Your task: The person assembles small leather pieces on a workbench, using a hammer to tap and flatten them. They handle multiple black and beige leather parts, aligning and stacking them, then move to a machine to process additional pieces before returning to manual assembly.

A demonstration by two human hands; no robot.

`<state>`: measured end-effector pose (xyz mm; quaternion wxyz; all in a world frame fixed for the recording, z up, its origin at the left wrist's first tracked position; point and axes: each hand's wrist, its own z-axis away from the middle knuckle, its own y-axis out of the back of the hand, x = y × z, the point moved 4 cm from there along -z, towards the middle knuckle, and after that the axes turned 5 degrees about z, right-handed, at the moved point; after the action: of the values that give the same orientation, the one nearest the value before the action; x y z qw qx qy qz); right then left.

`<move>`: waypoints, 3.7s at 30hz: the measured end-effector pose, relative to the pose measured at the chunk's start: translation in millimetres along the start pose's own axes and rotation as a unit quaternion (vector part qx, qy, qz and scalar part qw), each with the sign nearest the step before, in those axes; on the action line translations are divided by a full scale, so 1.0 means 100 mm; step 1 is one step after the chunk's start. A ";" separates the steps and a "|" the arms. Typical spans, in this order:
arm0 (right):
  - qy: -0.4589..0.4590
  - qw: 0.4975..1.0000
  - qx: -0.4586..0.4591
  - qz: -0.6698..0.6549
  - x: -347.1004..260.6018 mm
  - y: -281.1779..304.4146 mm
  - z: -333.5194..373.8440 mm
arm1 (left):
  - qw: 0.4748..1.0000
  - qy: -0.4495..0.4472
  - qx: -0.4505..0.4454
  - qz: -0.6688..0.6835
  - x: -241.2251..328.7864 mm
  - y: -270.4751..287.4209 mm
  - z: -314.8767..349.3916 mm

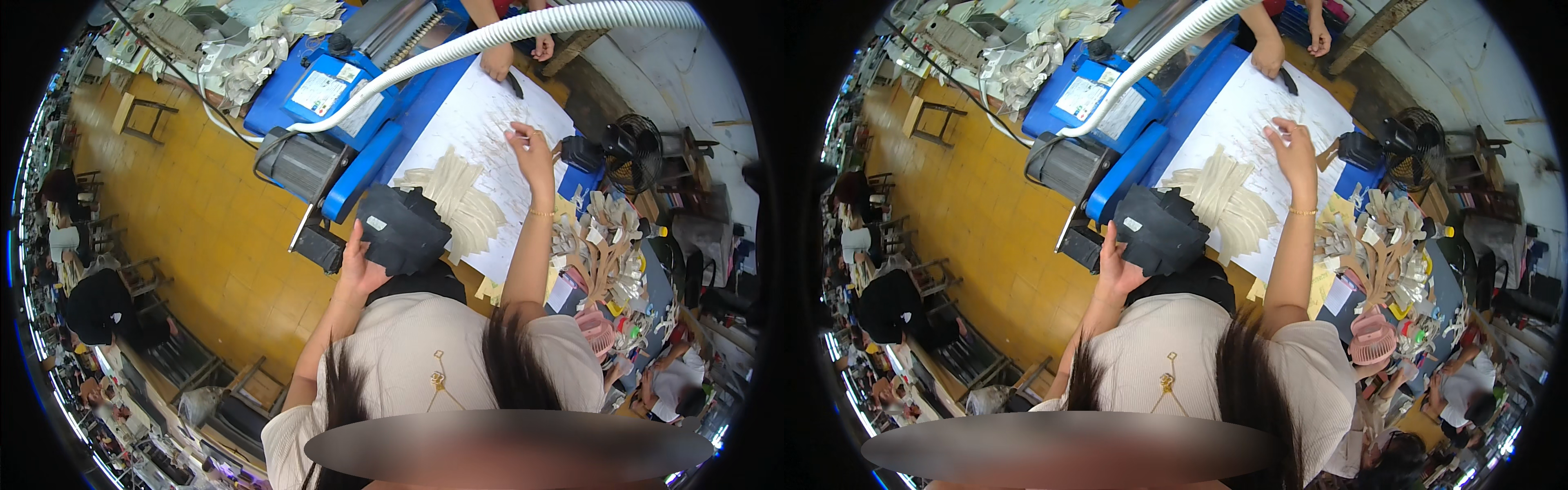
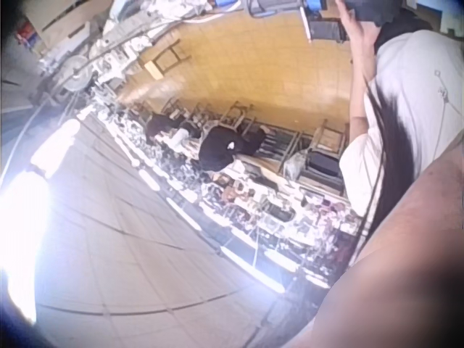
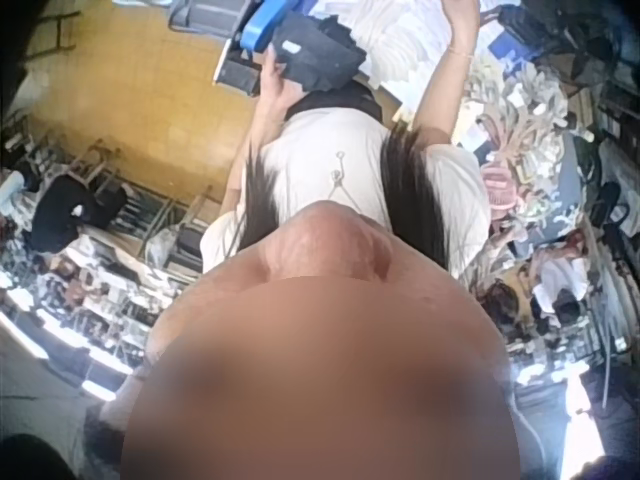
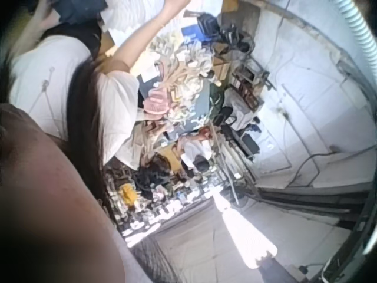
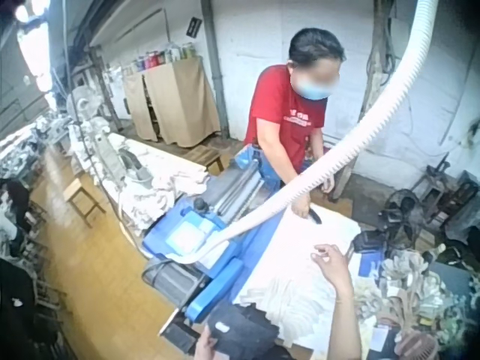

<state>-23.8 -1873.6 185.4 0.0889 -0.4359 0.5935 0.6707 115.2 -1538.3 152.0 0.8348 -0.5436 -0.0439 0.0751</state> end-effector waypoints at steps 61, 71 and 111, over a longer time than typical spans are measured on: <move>0.607 0.469 -0.626 -0.138 -6.91 -4.77 9.08 | 0.584 -0.749 0.079 0.302 1.27 3.31 8.44; 0.418 0.351 -0.821 -0.164 -7.87 -5.97 11.21 | 0.395 -0.831 0.012 0.390 1.05 4.40 10.23; -0.204 0.567 -0.637 -0.481 -6.22 -6.11 7.91 | 0.995 0.012 -0.098 0.006 4.89 3.59 7.99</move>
<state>361.8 -764.6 108.6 0.2166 -0.4523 -0.3186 0.8043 444.9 -591.6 143.6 0.7778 -0.6235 -0.0380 0.0692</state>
